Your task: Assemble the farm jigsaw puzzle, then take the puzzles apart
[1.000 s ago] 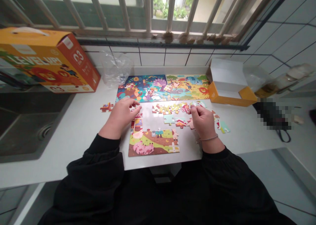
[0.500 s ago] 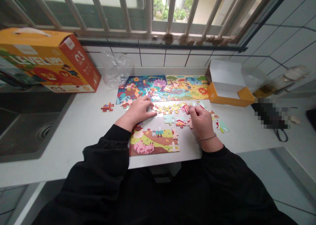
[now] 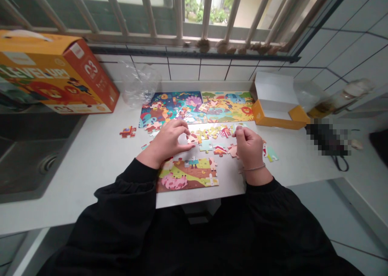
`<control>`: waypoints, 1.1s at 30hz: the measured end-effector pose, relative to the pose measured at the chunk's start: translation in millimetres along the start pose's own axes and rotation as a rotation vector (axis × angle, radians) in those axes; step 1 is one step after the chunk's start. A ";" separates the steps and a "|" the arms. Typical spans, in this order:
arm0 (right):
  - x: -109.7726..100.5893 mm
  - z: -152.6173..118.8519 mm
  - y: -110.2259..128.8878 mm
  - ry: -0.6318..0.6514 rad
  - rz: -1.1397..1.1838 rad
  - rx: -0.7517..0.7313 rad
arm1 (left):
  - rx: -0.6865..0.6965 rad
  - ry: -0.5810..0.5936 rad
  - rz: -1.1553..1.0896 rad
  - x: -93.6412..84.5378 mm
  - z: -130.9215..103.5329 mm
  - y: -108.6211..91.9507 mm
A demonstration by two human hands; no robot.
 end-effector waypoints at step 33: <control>5.7 -107.5 55.0 0.321 -0.109 -0.403 | 0.035 0.373 -0.251 15.0 -11.1 -26.3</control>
Point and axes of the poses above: each hand's wrist, its own z-axis towards the middle knuckle, its own x-axis out of the palm, y = z × x, the point moved 5 cm from there along z, towards the middle knuckle, and after that the axes turned 2 degrees about -z, right-handed, at the moved point
